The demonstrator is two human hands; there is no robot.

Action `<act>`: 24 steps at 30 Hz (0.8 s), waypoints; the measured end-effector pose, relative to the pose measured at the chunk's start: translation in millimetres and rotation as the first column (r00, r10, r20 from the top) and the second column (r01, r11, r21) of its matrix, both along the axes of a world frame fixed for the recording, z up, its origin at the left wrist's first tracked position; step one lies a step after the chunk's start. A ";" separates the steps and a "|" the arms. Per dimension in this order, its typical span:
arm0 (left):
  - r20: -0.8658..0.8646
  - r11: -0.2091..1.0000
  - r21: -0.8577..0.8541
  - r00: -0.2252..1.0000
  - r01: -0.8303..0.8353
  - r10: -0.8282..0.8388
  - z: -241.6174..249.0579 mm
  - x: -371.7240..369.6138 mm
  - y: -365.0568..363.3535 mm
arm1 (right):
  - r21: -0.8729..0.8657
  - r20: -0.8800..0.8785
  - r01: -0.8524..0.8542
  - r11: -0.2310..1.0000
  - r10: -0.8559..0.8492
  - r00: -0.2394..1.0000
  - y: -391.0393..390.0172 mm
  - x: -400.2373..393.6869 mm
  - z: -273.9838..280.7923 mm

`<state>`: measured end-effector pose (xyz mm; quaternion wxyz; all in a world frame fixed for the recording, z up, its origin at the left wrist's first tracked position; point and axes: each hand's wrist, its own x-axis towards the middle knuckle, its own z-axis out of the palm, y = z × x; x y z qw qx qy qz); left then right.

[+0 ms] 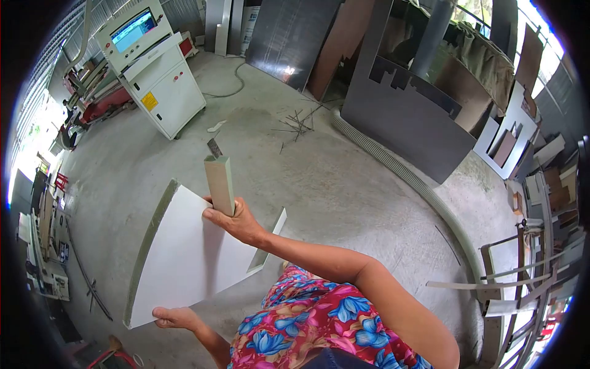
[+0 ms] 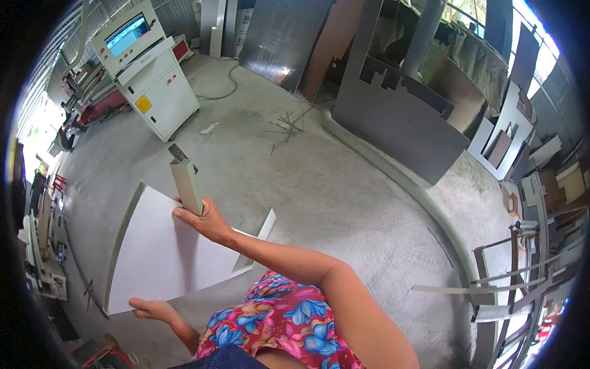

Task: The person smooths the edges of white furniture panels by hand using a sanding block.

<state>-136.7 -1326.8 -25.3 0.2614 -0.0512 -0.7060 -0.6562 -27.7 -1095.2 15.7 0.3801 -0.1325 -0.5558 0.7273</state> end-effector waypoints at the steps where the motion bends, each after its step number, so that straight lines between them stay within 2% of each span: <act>1: -0.002 0.999 -0.029 1.000 -0.019 0.019 4.4 3.8 4.4 | -0.004 -0.013 -0.011 1.000 0.011 1.000 3.5 2.6 1.2; 2: -0.004 0.998 -0.055 0.999 -0.037 0.037 9.2 8.1 11.3 | -0.006 -0.026 -0.022 1.000 0.022 0.999 9.1 6.6 2.8; 5: -0.069 0.998 0.043 0.996 -0.049 0.052 25.8 15.0 45.9 | 0.018 0.003 -0.051 0.999 0.051 0.999 30.4 8.0 -4.4; 6: -0.028 0.996 0.040 0.997 -0.075 0.076 23.0 10.7 50.1 | 0.030 0.024 -0.061 0.998 0.060 0.998 37.0 7.1 -7.4; 8: 0.050 0.991 0.035 0.991 -0.127 0.125 12.0 -0.4 52.3 | -0.026 0.043 -0.161 0.987 0.162 0.986 54.2 6.1 -8.2; 11: 0.132 0.965 0.069 0.961 -0.252 0.241 38.5 4.7 74.5 | -0.029 -0.016 -0.309 0.951 0.309 0.951 74.2 -8.2 -10.7; 14: 0.072 0.964 0.073 0.965 -0.257 0.252 45.3 1.7 79.7 | 0.040 0.015 -0.423 0.905 0.422 0.906 87.2 -16.0 -6.9; 17: 0.054 0.961 0.056 0.962 -0.272 0.269 59.6 5.3 107.7 | 0.029 -0.001 -0.437 0.899 0.437 0.900 106.9 -22.0 2.9; 20: 0.056 0.959 0.020 0.958 -0.282 0.280 78.4 14.7 148.4 | -0.114 -0.024 -0.453 0.884 0.454 0.891 148.0 -27.7 6.2; 24: 0.048 0.958 -0.011 0.957 -0.286 0.287 93.1 1.1 201.0 | -0.170 -0.043 -0.334 0.927 0.332 0.942 192.2 -25.3 10.4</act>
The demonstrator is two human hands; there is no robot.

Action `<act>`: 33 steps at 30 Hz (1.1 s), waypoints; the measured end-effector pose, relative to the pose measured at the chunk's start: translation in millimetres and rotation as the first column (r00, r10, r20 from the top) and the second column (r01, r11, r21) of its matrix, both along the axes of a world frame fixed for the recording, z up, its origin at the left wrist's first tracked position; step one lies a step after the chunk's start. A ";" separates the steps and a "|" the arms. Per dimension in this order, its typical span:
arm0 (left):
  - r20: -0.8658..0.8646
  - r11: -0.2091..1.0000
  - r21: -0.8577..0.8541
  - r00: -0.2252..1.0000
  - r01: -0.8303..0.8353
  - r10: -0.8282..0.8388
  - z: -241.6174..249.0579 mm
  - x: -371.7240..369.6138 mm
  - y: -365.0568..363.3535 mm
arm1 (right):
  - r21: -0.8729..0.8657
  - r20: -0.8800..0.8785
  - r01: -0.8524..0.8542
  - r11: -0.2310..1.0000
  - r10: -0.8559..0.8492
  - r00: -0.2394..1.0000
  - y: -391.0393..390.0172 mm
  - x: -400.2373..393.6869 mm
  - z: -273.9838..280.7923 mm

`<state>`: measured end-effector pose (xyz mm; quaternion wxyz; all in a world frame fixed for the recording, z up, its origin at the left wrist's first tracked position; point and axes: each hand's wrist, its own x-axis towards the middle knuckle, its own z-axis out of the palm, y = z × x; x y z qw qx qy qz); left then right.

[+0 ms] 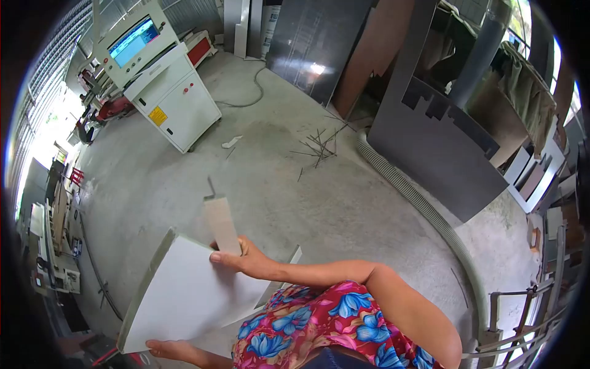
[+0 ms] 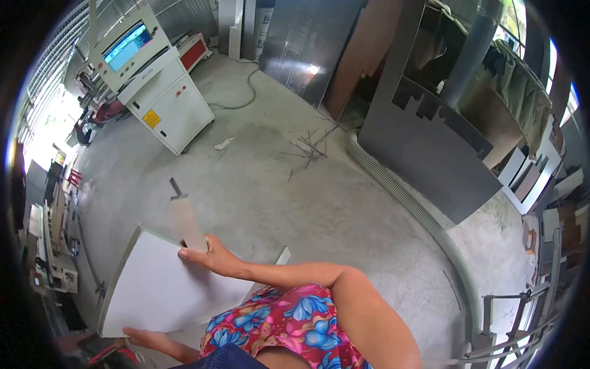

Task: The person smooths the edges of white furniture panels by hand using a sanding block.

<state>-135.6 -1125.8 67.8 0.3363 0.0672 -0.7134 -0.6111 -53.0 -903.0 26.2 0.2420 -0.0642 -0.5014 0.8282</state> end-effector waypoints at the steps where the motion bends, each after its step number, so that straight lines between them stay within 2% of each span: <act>1: -0.004 1.000 0.004 1.000 -0.021 0.021 -2.6 -8.2 8.7 | -0.004 -0.018 0.045 0.999 -0.045 0.999 10.5 -0.1 -0.3; 2: -0.005 0.999 0.010 0.999 -0.043 0.043 -4.5 -13.4 17.9 | -0.007 -0.034 0.089 0.996 -0.089 0.995 21.3 0.3 -1.2; 5: -0.033 0.998 -0.047 0.998 0.046 -0.048 10.5 -11.5 61.8 | -0.082 -0.021 0.151 0.985 -0.153 0.988 53.1 8.0 0.9; 8: -0.130 0.980 -0.102 0.974 0.172 -0.185 34.3 0.1 126.8 | -0.145 -0.021 0.212 0.966 -0.217 0.976 93.4 14.4 3.8; 11: -0.098 0.958 -0.157 0.961 0.240 -0.257 25.3 -25.5 161.0 | -0.166 -0.031 0.278 0.946 -0.287 0.957 142.9 20.8 1.1; 14: -0.126 0.898 -0.238 0.905 0.371 -0.407 42.7 -22.1 219.6 | -0.182 -0.057 0.314 0.932 -0.329 0.943 201.8 25.3 8.6; 17: -0.236 0.935 -0.181 0.909 0.305 -0.343 49.8 -30.5 254.3 | -0.198 -0.068 0.289 0.937 -0.307 0.949 241.6 36.6 26.8; 20: -0.256 0.930 -0.128 0.894 0.346 -0.368 69.0 -5.5 299.0 | -0.164 -0.145 0.245 0.956 -0.269 0.952 285.0 43.1 42.8; 23: -0.298 0.979 -0.052 0.932 0.198 -0.204 72.5 -5.8 338.8 | -0.133 -0.223 0.247 0.960 -0.272 0.936 317.3 47.0 53.8; 26: -0.404 0.939 -0.053 0.853 0.339 -0.331 70.4 -6.8 381.1 | -0.100 -0.247 0.275 0.956 -0.292 0.924 350.8 52.3 67.5; 32: -0.463 0.814 0.132 0.761 0.566 -0.454 60.5 -45.4 467.6 | -0.049 -0.252 0.393 0.918 -0.392 0.885 418.6 37.1 70.2; 33: -0.464 0.819 0.115 0.759 0.563 -0.456 56.7 -54.3 482.6 | -0.043 -0.248 0.418 0.908 -0.415 0.876 430.6 34.0 70.8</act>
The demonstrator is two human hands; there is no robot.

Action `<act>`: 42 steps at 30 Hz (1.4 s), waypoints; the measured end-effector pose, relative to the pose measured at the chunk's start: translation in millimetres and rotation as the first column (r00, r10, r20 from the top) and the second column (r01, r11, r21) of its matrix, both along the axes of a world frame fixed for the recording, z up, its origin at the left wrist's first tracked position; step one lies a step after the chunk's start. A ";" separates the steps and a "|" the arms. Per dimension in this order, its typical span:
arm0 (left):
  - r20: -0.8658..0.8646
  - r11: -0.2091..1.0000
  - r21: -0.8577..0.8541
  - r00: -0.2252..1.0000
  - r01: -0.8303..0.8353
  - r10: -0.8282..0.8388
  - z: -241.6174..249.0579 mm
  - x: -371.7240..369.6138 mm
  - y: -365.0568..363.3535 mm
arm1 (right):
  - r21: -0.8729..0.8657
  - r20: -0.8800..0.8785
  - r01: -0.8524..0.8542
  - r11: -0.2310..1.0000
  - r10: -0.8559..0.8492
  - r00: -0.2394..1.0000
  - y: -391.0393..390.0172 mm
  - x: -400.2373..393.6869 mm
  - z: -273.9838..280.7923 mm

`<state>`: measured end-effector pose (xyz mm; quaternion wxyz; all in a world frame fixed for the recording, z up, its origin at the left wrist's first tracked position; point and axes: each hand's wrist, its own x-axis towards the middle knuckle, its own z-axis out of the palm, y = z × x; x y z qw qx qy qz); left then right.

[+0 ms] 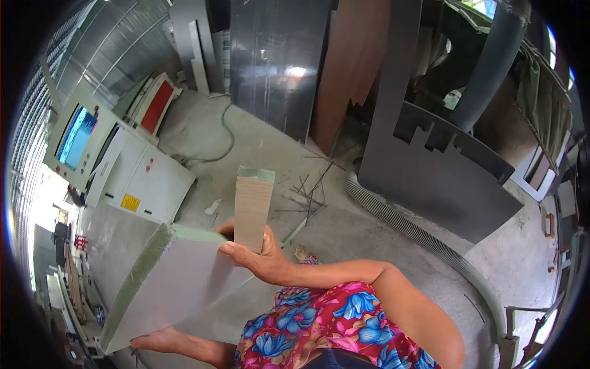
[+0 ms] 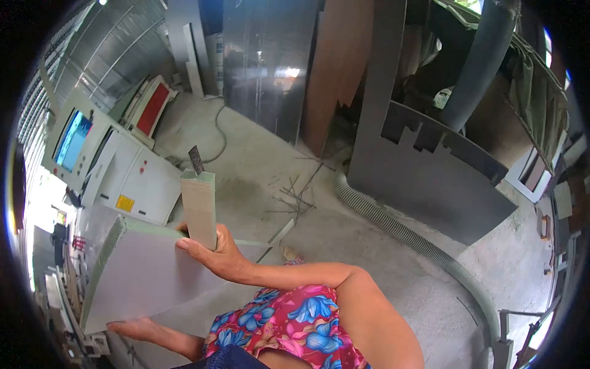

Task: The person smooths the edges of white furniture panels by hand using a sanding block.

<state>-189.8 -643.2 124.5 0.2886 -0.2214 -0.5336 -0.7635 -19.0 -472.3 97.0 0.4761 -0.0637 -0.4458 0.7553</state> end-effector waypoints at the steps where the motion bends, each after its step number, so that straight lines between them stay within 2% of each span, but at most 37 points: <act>1: -0.011 1.000 -0.016 1.000 -0.001 0.001 -3.0 -10.9 16.2 | -0.003 0.004 0.019 1.000 -0.019 1.000 12.5 -5.8 -1.3; 2: -0.025 1.000 -0.030 1.000 0.004 -0.005 -4.4 -23.9 34.9 | -0.005 0.004 0.044 0.999 -0.044 0.999 26.1 -13.3 -2.2; 5: 0.099 1.000 0.005 0.995 0.012 -0.012 -11.6 -63.5 84.0 | -0.012 0.025 0.120 0.993 -0.119 0.993 64.5 -33.5 -1.3; 8: 0.149 0.971 -0.075 0.965 0.227 -0.214 -21.9 -109.2 124.6 | -0.023 0.014 0.218 0.976 -0.218 0.976 98.7 -56.0 -3.9; 11: 0.147 0.975 0.002 0.964 0.223 -0.221 -7.4 -100.0 190.3 | -0.057 0.052 0.301 0.952 -0.298 0.953 127.7 -62.5 -5.0; 14: 0.079 0.938 -0.118 0.945 0.326 -0.318 -6.3 -117.5 226.6 | -0.064 0.022 0.358 0.932 -0.357 0.934 156.6 -69.8 -7.5; 15: 0.096 0.936 -0.107 0.941 0.335 -0.326 -6.0 -121.9 240.9 | -0.058 0.000 0.369 0.928 -0.369 0.929 168.3 -72.0 -8.3; 20: 0.124 0.928 -0.100 0.930 0.358 -0.346 -5.5 -137.4 304.1 | -0.050 -0.036 0.363 0.930 -0.365 0.930 226.3 -77.5 -7.7; 23: 0.084 0.876 -0.136 0.886 0.463 -0.455 -0.4 -139.1 342.0 | -0.054 -0.045 0.349 0.936 -0.351 0.935 270.5 -83.3 -7.5; 26: 0.042 0.944 -0.151 0.956 0.294 -0.291 -6.8 -149.2 369.6 | -0.056 -0.027 0.327 0.944 -0.328 0.944 298.7 -86.5 -6.0; 29: 0.067 0.945 -0.008 0.943 0.326 -0.325 -9.0 -152.2 395.5 | -0.039 -0.026 0.287 0.957 -0.288 0.957 329.3 -87.1 -8.2; 32: 0.082 0.942 -0.011 0.939 0.335 -0.333 -11.2 -157.2 415.7 | -0.034 -0.049 0.295 0.955 -0.296 0.954 350.1 -87.0 -15.1; 35: 0.029 0.899 -0.054 0.901 0.434 -0.433 -19.0 -171.2 444.7 | -0.025 -0.077 0.336 0.942 -0.336 0.939 377.2 -84.9 -23.8; 38: 0.115 0.874 0.058 0.867 0.482 -0.485 -30.7 -192.4 486.6 | -0.067 -0.086 0.419 0.906 -0.423 0.902 400.5 -79.8 -31.1; 39: 0.220 0.900 0.031 0.875 0.435 -0.431 -31.5 -202.3 502.4 | -0.086 -0.088 0.452 0.888 -0.459 0.884 408.3 -79.2 -33.2; 42: 0.301 0.876 0.047 0.829 0.481 -0.471 -39.9 -212.5 557.7 | -0.124 -0.088 0.576 0.808 -0.587 0.805 436.9 -85.0 -42.3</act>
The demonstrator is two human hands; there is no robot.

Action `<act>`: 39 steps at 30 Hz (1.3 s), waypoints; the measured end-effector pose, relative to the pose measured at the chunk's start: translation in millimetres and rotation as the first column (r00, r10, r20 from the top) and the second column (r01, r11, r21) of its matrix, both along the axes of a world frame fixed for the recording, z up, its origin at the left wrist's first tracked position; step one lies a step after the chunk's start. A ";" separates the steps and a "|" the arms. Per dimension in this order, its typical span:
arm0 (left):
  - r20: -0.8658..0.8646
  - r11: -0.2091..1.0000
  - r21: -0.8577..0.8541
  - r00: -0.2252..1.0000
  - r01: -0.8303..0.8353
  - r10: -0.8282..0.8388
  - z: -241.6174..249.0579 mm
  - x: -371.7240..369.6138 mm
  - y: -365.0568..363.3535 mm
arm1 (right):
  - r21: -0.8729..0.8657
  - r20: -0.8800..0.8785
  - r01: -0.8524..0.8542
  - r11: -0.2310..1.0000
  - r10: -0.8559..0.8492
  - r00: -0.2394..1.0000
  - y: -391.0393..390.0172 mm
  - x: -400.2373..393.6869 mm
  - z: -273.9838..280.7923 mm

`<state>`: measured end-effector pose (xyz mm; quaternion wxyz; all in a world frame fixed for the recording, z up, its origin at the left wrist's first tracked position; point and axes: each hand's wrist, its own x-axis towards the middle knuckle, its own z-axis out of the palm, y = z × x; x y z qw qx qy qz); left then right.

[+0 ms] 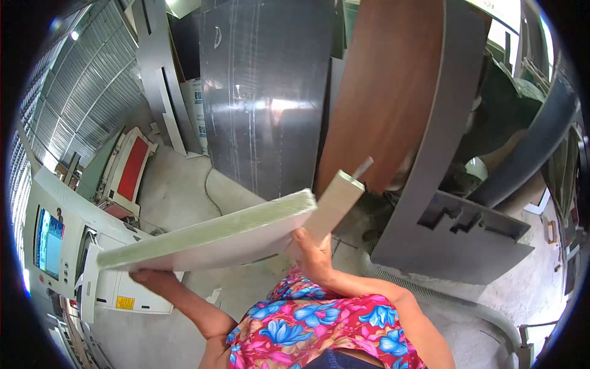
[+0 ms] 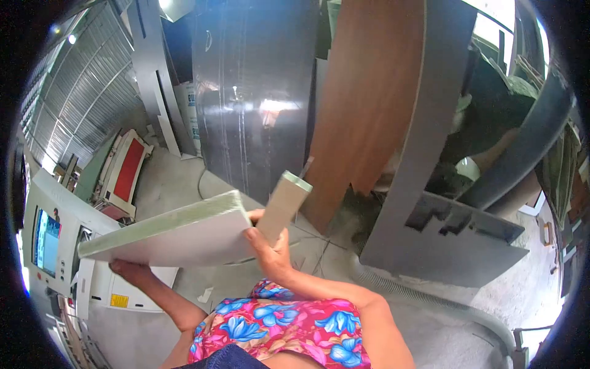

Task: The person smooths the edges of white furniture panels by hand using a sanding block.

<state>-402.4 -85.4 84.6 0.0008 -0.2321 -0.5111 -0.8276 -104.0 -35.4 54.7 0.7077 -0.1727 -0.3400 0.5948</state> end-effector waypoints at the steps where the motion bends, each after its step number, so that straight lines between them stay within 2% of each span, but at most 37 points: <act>1: 0.104 1.000 0.017 0.995 -0.012 0.010 30.3 45.2 24.6 | -0.031 -0.006 -0.032 0.999 0.031 0.999 8.6 1.4 -1.3; 6: 0.003 0.993 -0.074 0.996 0.089 -0.089 -36.9 -29.1 144.9 | -0.116 -0.024 0.156 0.981 -0.159 0.987 72.8 -22.6 -22.6; 10: -0.294 0.964 -0.256 0.944 0.074 -0.151 -82.6 -56.7 244.2 | -0.300 -0.062 0.225 0.927 -0.255 0.965 124.8 -43.6 -38.8; 11: -0.375 0.958 -0.276 0.909 0.078 -0.182 -88.5 -56.7 268.8 | -0.061 0.380 0.484 0.873 -0.428 0.820 137.9 -40.3 -57.1; 12: -0.425 0.953 -0.281 0.875 0.116 -0.232 -90.9 -54.7 290.0 | 0.272 0.677 0.578 0.770 -0.580 0.454 148.8 -35.6 -81.5; 13: -0.421 0.945 -0.221 0.850 0.242 -0.316 -83.0 -47.2 313.4 | 0.459 0.760 0.536 0.709 -0.625 0.177 158.6 -37.3 -87.0; 14: -0.416 0.916 -0.162 0.816 0.368 -0.402 -75.1 -39.7 336.7 | 0.636 0.735 0.461 0.619 -0.667 -0.120 168.3 -39.0 -92.5; 16: -0.353 0.792 -0.069 0.728 0.606 -0.588 -27.1 -13.9 362.3 | 0.711 0.697 0.414 0.568 -0.650 -0.304 182.7 -47.6 -77.9; 17: -0.244 0.762 -0.004 0.738 0.647 -0.629 -6.5 -0.6 374.8 | 0.775 0.622 0.373 0.509 -0.720 -0.309 193.7 -52.8 -60.9; 21: -0.417 0.639 -0.087 0.555 0.764 -0.720 -1.4 -8.7 446.6 | 0.855 0.517 0.300 0.422 -0.659 -0.546 228.1 -57.1 -74.1; 22: -0.391 0.617 -0.104 0.538 0.780 -0.746 -1.3 -10.6 463.1 | 0.618 0.692 0.577 0.535 -0.717 -0.076 237.8 -65.6 -68.8; 23: -0.368 0.593 -0.122 0.519 0.796 -0.772 -1.9 -11.1 479.1 | 0.270 0.622 0.677 0.685 -0.660 0.421 252.2 -78.0 -60.2; 24: -0.341 0.582 -0.108 0.520 0.806 -0.783 -2.1 -10.5 491.7 | -0.086 0.321 0.563 0.822 -0.512 0.796 265.3 -88.5 -53.5; 27: -0.277 0.553 -0.105 0.510 0.826 -0.815 -1.7 -9.0 527.0 | 0.101 0.494 0.624 0.775 -0.583 0.645 306.0 -94.8 -49.4; 29: -0.230 0.554 -0.172 0.513 0.815 -0.827 -7.7 -14.8 547.1 | 0.092 0.525 0.616 0.783 -0.563 0.638 330.5 -107.0 -26.6; 31: -0.232 0.646 -0.275 0.603 0.712 -0.763 -22.4 -21.5 579.9 | 0.083 0.558 0.607 0.791 -0.541 0.629 355.2 -117.3 -15.9; 33: -0.198 0.635 -0.400 0.614 0.661 -0.764 -30.3 -32.9 599.4 | 0.077 0.592 0.597 0.798 -0.519 0.617 384.7 -122.2 -21.1; 35: -0.103 0.517 -0.538 0.556 0.666 -0.825 -19.7 -47.3 597.4 | 0.138 0.643 0.539 0.831 -0.489 0.589 414.6 -123.7 -32.4; 39: -0.181 0.555 -0.561 0.564 0.614 -0.806 -48.2 -79.2 621.4 | 0.260 0.678 0.461 0.848 -0.500 0.538 469.8 -145.5 -50.5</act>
